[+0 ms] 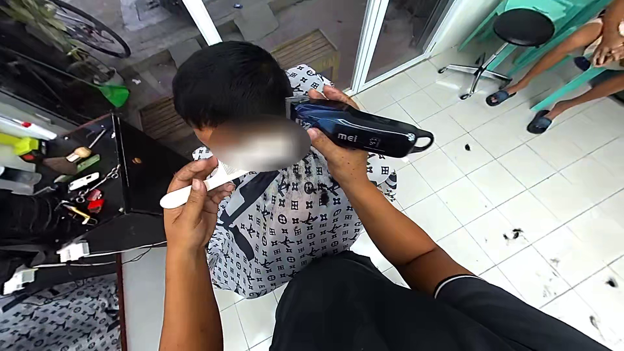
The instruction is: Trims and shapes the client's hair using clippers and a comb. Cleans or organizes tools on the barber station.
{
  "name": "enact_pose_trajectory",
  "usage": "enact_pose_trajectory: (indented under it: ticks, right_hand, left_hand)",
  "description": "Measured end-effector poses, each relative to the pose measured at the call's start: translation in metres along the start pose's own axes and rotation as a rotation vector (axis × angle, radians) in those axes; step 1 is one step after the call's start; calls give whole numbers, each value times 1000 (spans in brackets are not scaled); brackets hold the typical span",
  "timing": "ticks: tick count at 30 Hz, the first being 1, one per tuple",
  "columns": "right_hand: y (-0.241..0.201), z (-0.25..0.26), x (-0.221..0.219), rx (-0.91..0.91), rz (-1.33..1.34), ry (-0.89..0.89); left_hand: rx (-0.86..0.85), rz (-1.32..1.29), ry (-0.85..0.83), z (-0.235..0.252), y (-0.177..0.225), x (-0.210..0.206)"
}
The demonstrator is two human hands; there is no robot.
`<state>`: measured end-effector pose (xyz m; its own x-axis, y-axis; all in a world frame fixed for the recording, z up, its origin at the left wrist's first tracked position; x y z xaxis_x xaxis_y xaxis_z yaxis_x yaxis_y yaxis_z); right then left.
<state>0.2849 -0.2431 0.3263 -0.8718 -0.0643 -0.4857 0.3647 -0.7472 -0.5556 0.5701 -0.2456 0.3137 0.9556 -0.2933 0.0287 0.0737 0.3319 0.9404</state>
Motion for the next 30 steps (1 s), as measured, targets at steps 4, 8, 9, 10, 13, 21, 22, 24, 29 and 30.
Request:
enact_pose_trajectory:
  ticks: [4,8,9,10,13,21,22,24,29,30]
  right_hand:
    - [14,-1,-3,-16,32,45]
    - [21,0,3,-34,39,106]
    - [23,1,5,-28,46,120]
    - [23,1,7,-23,48,132]
    - [23,0,2,-31,47,140]
    - [12,-1,-8,-21,-12,16]
    - [16,0,3,-14,0,61]
    - [26,1,19,-28,39,134]
    - [41,1,28,-89,105,213]
    - [42,0,27,-90,126,222]
  left_hand:
    - [-49,22,3,12,4,-4]
    - [-126,66,3,25,20,-9]
    - [-139,79,6,28,21,-9]
    - [-144,87,4,30,22,-9]
    - [-160,88,2,31,24,-10]
    - [-102,251,-37,22,27,-20]
    - [-95,280,-36,21,26,-24]
    - [-119,298,-24,23,29,-31]
    - [-221,287,-6,32,37,-39]
    - [-236,287,0,32,39,-39]
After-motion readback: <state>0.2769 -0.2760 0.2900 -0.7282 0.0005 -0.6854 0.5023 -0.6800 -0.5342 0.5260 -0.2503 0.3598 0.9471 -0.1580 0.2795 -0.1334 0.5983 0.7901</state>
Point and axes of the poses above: each hand's wrist, its own z-axis towards the middle knuckle, its own x-axis out of the back of the hand, y = z × x, the point moved 9 cm from there along z, towards the middle knuckle, and after that the axes turned 11 degrees about z, right-handed, at the moved point
